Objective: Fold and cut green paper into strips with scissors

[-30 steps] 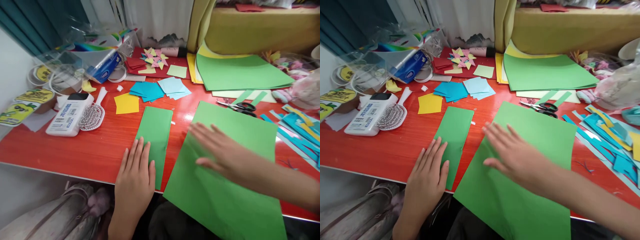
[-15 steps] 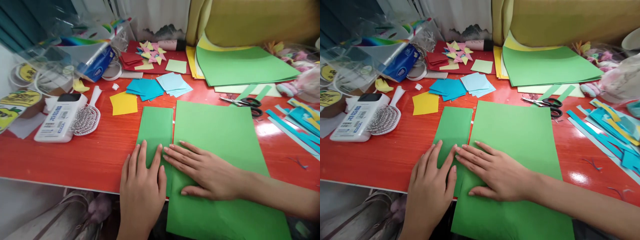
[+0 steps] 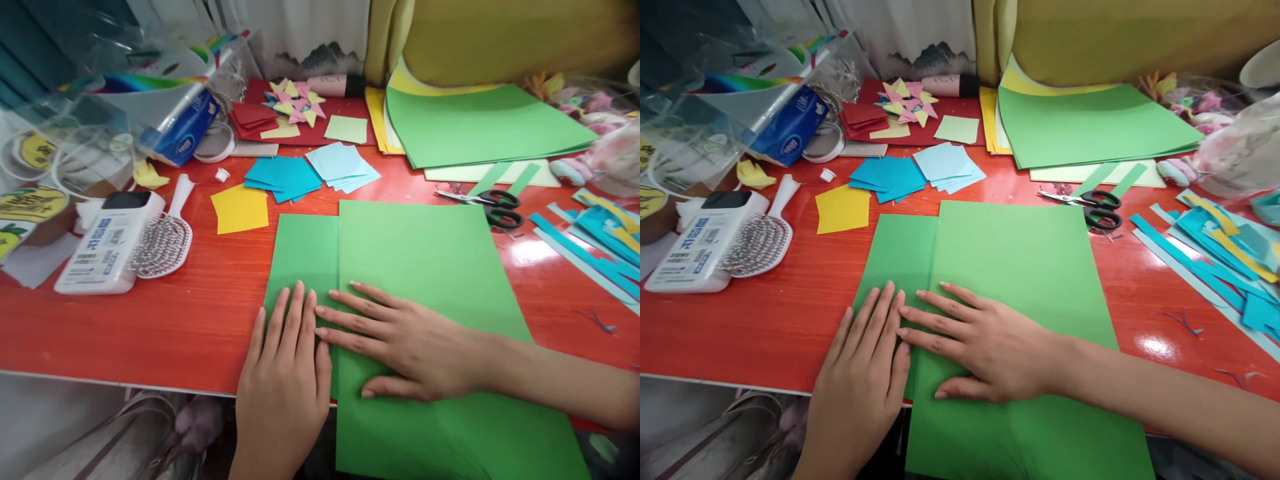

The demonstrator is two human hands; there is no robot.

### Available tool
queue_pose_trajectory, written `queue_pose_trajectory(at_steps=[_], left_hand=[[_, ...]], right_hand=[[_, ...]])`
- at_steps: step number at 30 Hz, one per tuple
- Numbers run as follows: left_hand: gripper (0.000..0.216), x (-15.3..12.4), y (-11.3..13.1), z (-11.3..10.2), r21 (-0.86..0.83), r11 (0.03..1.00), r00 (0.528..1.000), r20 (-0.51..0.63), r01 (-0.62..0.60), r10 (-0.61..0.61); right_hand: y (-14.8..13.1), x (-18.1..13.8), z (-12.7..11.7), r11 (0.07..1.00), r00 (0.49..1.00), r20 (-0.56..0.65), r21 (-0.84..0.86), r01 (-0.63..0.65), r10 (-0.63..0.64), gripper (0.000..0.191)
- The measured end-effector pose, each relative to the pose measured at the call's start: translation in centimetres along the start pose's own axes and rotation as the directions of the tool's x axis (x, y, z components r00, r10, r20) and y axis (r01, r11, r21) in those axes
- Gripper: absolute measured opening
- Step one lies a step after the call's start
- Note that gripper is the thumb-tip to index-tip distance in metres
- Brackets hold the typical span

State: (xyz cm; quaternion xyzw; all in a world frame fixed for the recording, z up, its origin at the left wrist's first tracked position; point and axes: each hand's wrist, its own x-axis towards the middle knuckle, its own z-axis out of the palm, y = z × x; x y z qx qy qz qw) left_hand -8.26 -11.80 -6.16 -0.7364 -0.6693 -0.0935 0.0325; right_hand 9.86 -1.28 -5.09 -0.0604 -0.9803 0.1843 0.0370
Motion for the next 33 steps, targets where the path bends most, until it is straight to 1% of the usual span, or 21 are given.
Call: queue_pose_trajectory(at_steps=[4,9,12,14,15,17,18,20,22,23,24,25,27,28,29,30,31,33], left_hand=[[0.059,0.0,0.0,0.1,0.007,1.0,1.0,0.002,0.0,0.0],[0.058,0.0,-0.2,0.2,0.024,0.999,0.999,-0.01,-0.03,0.03],[0.054,0.2,-0.3,0.2,0.052,0.997,0.998,-0.021,-0.062,0.063],[0.052,0.4,-0.4,0.1,0.086,0.994,0.997,-0.032,-0.071,0.074],[0.051,0.5,-0.4,-0.1,0.107,0.991,0.996,-0.035,-0.075,0.079],[0.049,0.9,-0.7,-0.5,0.147,0.984,0.994,-0.032,-0.098,0.104],[0.049,1.1,-0.9,-0.9,0.163,0.979,0.992,-0.02,-0.122,0.126],[0.047,2.1,-1.4,-1.7,0.186,0.964,0.982,0.018,-0.188,0.188],[0.046,4.1,-1.8,-2.7,0.191,0.945,0.964,0.057,-0.264,0.258],[0.047,5.6,-1.9,-3.2,0.188,0.937,0.955,0.088,-0.295,0.283],[0.046,7.4,-1.8,-3.7,0.183,0.932,0.948,0.121,-0.314,0.295],[0.044,9.5,-1.7,-4.0,0.156,0.919,0.929,0.15,-0.361,0.339],[0.039,14.3,-1.3,-4.2,0.036,0.871,0.857,0.198,-0.49,0.475],[0.038,16.7,-1.0,-4.0,-0.031,0.836,0.809,0.233,-0.548,0.539],[0.038,19.0,-0.8,-3.7,-0.069,0.809,0.772,0.263,-0.583,0.579],[0.04,21.2,-0.6,-3.2,-0.057,0.796,0.756,0.278,-0.602,0.592],[0.041,23.1,-0.4,-2.5,-0.015,0.792,0.755,0.289,-0.611,0.589],[0.042,26.2,0.1,-1.3,0.065,0.788,0.77,0.277,-0.612,0.575]], right_hand=[[0.1,-0.1,0.1,1.0,1.0,-0.03,0.026,0.006,-0.006,0.068],[0.1,-0.1,-0.1,0.998,1.0,-0.009,0.067,0.015,-0.015,0.069],[0.2,-0.2,-1.4,0.989,0.999,-0.035,0.143,0.032,-0.027,0.066],[0.9,-0.8,-3.1,0.982,0.993,-0.11,0.187,-0.021,0.042,0.06],[1.7,-1.3,-4.1,0.98,0.981,-0.158,0.183,-0.084,0.113,0.056],[4.6,-2.8,-6.1,0.97,0.934,-0.261,0.083,-0.229,0.243,0.046],[6.5,-3.7,-7.1,0.95,0.913,-0.284,-0.017,-0.31,0.293,0.041],[11.1,-5.9,-8.8,0.874,0.87,-0.336,-0.205,-0.441,0.36,0.038],[15.8,-7.9,-10.0,0.779,0.778,-0.411,-0.216,-0.589,0.475,0.041],[17.9,-8.7,-10.4,0.754,0.749,-0.425,-0.2,-0.625,0.508,0.044],[19.6,-9.4,-10.7,0.735,0.731,-0.436,-0.201,-0.648,0.525,0.048],[21.0,-9.7,-10.8,0.723,0.726,-0.431,-0.209,-0.658,0.536,0.052],[22.7,-9.8,-10.7,0.715,0.738,-0.402,-0.241,-0.656,0.542,0.057],[23.1,-9.6,-10.6,0.716,0.751,-0.388,-0.264,-0.646,0.535,0.057],[23.3,-9.3,-10.4,0.719,0.767,-0.377,-0.292,-0.63,0.519,0.056],[23.3,-9.0,-10.3,0.725,0.787,-0.368,-0.324,-0.608,0.495,0.054],[23.3,-8.8,-10.1,0.732,0.808,-0.361,-0.356,-0.581,0.466,0.051],[23.3,-8.6,-10.0,0.743,0.845,-0.348,-0.412,-0.527,0.407,0.049]])
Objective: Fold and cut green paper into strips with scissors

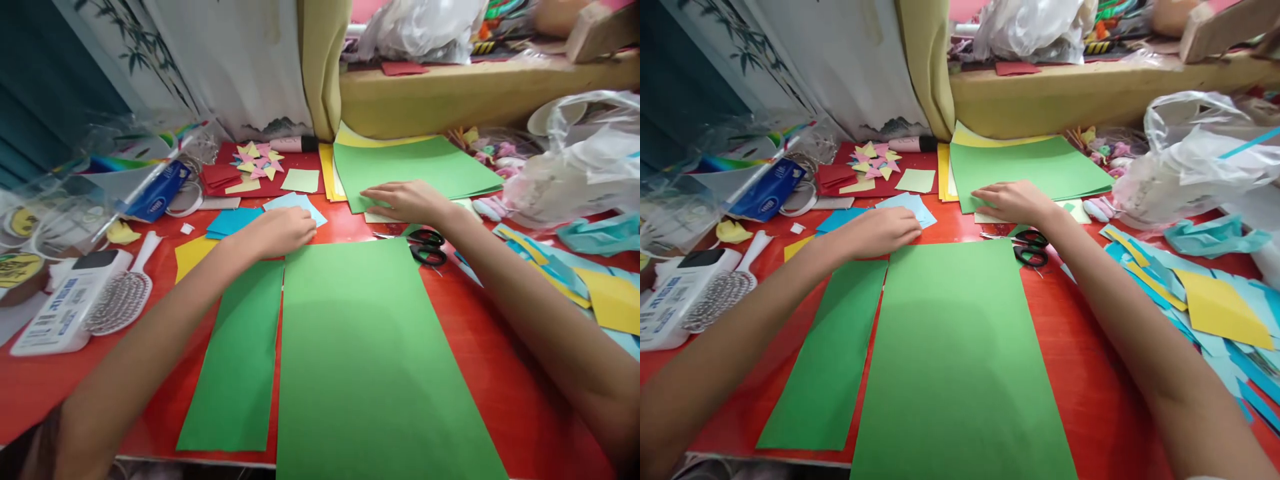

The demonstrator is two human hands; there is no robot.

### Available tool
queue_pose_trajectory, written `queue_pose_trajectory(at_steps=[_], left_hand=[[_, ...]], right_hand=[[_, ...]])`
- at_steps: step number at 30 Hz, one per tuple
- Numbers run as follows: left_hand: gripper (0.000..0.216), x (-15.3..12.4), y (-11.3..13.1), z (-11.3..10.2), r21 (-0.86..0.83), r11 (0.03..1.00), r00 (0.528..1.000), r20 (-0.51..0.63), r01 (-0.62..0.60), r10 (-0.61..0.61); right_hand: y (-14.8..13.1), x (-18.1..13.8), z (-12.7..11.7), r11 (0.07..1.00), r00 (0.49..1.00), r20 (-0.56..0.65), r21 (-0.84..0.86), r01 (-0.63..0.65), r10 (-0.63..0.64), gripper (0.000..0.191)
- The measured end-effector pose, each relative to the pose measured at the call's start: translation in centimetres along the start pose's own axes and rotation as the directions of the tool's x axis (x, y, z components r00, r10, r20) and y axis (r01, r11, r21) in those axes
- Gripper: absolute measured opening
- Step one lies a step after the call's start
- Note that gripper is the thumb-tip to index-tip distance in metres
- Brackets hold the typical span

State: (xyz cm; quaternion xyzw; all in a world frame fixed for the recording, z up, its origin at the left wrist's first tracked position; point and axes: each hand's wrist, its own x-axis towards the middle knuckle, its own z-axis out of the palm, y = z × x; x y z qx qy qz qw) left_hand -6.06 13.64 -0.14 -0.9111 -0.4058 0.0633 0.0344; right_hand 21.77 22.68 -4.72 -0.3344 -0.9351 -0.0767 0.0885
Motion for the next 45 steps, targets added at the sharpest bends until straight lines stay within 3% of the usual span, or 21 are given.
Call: queue_pose_trajectory(at_steps=[4,7,10,14,17,21,23,26,32,37,45], left_hand=[[0.039,3.9,-1.1,0.6,0.095,0.995,0.995,-0.1,0.011,-0.001],[0.04,5.8,-1.1,0.4,0.103,0.995,0.994,-0.111,-0.008,0.019],[0.041,7.2,-1.2,0.4,0.038,0.999,0.994,-0.107,-0.003,0.007],[0.038,8.5,-1.7,1.0,-0.068,0.998,0.994,-0.106,0.002,-0.01],[0.036,9.3,-2.2,1.7,-0.146,0.989,0.993,-0.112,0.017,-0.033],[0.033,10.4,-2.5,2.5,-0.287,0.956,0.978,-0.178,0.057,-0.112],[0.03,11.1,-2.5,2.8,-0.366,0.926,0.959,-0.219,0.089,-0.179],[0.026,12.0,-2.1,3.2,-0.433,0.896,0.942,-0.247,0.103,-0.227],[0.036,12.6,-1.6,2.9,-0.267,0.964,0.964,-0.251,0.016,-0.085],[0.044,12.5,-2.1,1.9,-0.175,0.983,0.988,-0.148,-0.057,0.031],[0.035,12.7,-2.3,0.7,-0.022,0.997,0.997,-0.032,-0.075,0.074]], right_hand=[[0.4,-0.3,-0.1,0.998,0.998,-0.026,-0.03,0.063,-0.064,0.048],[0.7,-0.4,-0.1,0.998,0.998,-0.039,-0.02,0.057,-0.058,0.044],[0.9,-0.3,0.1,0.999,0.998,-0.064,0.026,-0.019,0.021,0.042],[1.4,0.1,0.5,0.96,0.973,-0.06,0.189,-0.208,0.223,0.038],[1.8,0.3,0.9,0.867,0.937,-0.047,0.398,-0.3,0.346,0.037],[1.7,0.6,1.4,0.622,0.888,0.015,0.708,-0.334,0.46,0.041],[1.5,0.9,1.7,0.539,0.862,0.027,0.77,-0.342,0.507,0.036],[1.2,1.1,1.8,0.506,0.851,0.036,0.791,-0.345,0.523,0.031],[1.3,1.0,1.7,0.372,0.812,0.027,0.88,-0.296,0.583,0.028],[2.2,1.0,2.3,0.232,0.748,0.017,0.946,-0.227,0.663,0.022],[2.4,1.0,2.6,0.186,0.762,0.005,0.969,-0.165,0.648,0.012]])
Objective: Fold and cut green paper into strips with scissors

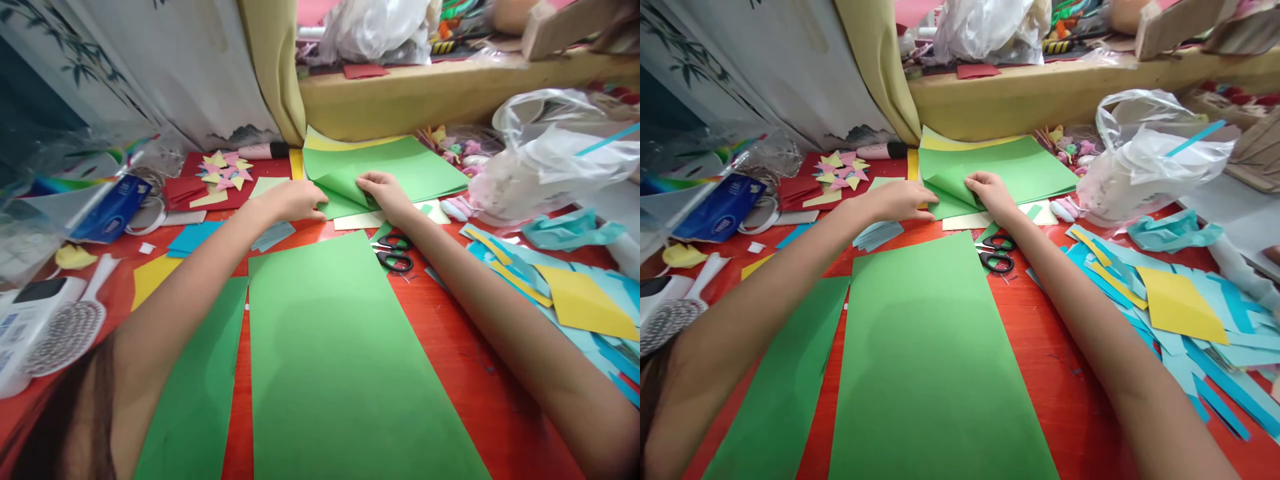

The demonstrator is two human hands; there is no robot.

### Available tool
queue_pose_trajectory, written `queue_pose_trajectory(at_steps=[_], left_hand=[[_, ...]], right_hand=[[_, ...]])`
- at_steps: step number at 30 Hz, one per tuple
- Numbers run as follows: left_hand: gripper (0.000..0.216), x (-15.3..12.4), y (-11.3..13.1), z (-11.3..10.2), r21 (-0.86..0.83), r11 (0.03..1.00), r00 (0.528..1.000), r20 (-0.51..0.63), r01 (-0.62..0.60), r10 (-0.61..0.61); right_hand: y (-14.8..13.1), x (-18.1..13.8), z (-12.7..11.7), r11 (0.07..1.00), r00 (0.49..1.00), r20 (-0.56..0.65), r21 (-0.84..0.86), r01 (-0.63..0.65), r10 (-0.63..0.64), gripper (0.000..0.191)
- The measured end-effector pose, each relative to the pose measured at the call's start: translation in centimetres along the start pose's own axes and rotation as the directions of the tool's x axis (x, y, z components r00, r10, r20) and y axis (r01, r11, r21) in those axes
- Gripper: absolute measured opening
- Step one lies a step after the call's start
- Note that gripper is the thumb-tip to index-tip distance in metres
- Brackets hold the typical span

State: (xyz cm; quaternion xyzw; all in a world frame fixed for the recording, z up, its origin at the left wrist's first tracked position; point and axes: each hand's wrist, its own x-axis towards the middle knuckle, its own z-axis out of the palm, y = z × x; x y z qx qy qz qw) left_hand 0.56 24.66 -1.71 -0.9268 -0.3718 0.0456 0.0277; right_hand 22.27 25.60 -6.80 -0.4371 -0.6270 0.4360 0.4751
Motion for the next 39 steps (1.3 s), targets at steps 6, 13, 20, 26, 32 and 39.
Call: queue_pose_trajectory(at_steps=[6,13,20,26,32,39], left_hand=[[0.033,0.2,-0.2,-0.5,0.057,0.998,0.997,0.064,-0.033,0.03],[0.03,0.5,-0.4,-0.3,-0.004,1.0,0.998,0.056,-0.019,0.019],[0.027,0.4,-0.2,-0.2,-0.064,0.998,0.998,0.054,0.013,-0.01],[0.031,0.2,0.6,-0.1,0.068,0.998,0.999,0.036,0.012,-0.014],[0.03,1.6,1.5,-0.6,0.105,0.982,0.986,-0.083,0.156,-0.148],[0.031,1.3,1.4,-1.5,-0.1,0.966,0.916,-0.309,0.238,-0.257]], right_hand=[[-0.3,-0.2,0.0,1.0,1.0,0.01,0.006,-0.013,0.013,0.012],[-0.7,-0.5,0.1,0.999,1.0,0.014,-0.021,-0.024,0.024,0.013],[-0.2,-0.3,0.0,0.993,1.0,0.027,-0.117,0.016,-0.013,0.018],[-0.6,-0.8,0.0,0.989,0.989,0.137,-0.129,0.073,-0.055,0.026],[-1.2,-1.3,-0.1,0.965,0.925,0.375,-0.22,0.145,-0.054,0.04],[0.1,-0.4,-0.5,0.999,0.971,0.233,-0.01,0.051,-0.048,0.039]])
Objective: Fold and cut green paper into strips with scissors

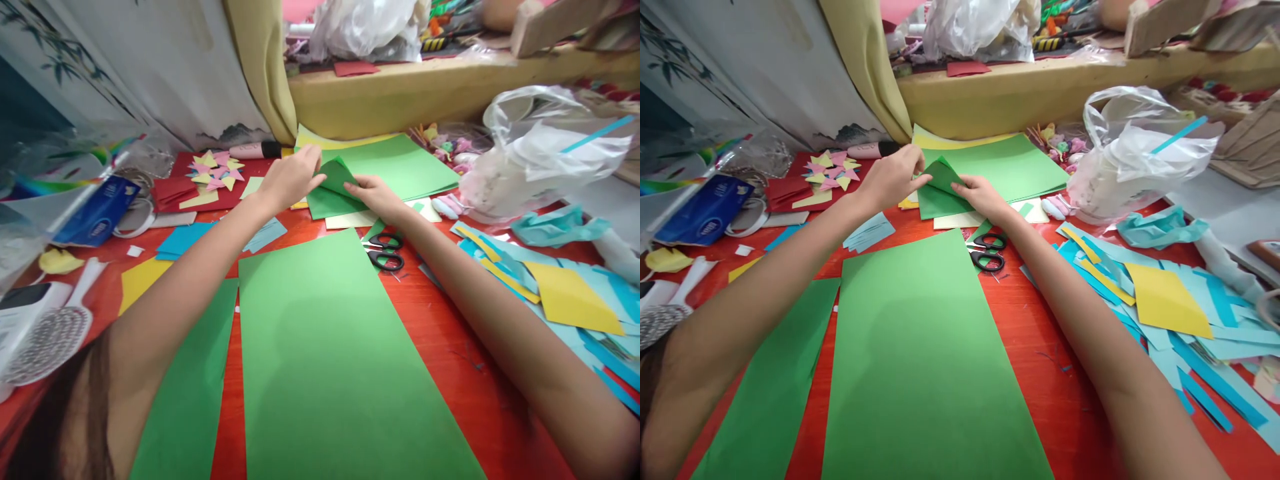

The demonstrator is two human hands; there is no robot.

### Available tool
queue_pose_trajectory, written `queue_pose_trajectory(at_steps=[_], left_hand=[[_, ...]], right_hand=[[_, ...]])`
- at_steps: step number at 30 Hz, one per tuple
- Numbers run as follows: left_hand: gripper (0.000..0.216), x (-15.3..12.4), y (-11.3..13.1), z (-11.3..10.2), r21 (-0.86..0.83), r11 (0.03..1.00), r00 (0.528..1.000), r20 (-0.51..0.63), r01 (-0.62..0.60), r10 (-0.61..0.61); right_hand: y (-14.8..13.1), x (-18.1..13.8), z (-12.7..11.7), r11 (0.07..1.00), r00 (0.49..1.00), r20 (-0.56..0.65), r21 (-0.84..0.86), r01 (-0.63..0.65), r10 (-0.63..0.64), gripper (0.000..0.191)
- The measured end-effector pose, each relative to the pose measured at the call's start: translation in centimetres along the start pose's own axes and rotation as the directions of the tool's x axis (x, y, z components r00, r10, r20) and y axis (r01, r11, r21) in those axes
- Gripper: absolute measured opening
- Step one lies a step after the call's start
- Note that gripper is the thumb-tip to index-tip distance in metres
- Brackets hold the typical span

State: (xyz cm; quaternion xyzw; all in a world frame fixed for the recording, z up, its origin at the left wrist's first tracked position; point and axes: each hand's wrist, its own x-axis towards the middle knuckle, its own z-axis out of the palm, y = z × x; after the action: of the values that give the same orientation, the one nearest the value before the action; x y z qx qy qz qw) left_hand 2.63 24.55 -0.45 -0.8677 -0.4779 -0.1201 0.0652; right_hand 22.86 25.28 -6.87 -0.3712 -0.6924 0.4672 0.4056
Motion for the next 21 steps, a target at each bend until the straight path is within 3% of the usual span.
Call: queue_pose_trajectory(at_steps=[2,4,7,13,21], left_hand=[[0.033,-0.4,-0.5,0.3,-0.017,0.997,0.99,0.12,-0.07,0.071],[0.039,-0.6,-1.0,0.8,-0.04,0.989,0.951,0.272,-0.143,0.148],[0.05,-0.7,-1.3,1.1,-0.052,0.988,0.906,0.396,-0.143,0.152],[0.059,0.0,-1.1,0.8,-0.038,0.989,0.886,0.441,-0.14,0.142],[0.049,1.1,-1.1,0.6,0.003,0.991,0.857,0.503,-0.135,0.116]], right_hand=[[-0.1,-0.1,-0.1,0.997,0.999,-0.033,0.075,0.007,-0.004,0.04],[-0.4,-0.2,-0.1,0.992,0.998,-0.059,0.122,-0.008,0.015,0.042],[-0.7,-0.3,-0.1,0.989,0.995,-0.077,0.138,-0.049,0.06,0.043],[-0.8,-0.4,-0.1,0.989,0.998,-0.05,0.147,-0.03,0.038,0.039],[-0.8,-0.2,-0.1,0.986,0.999,-0.016,0.167,-0.028,0.031,0.037]])
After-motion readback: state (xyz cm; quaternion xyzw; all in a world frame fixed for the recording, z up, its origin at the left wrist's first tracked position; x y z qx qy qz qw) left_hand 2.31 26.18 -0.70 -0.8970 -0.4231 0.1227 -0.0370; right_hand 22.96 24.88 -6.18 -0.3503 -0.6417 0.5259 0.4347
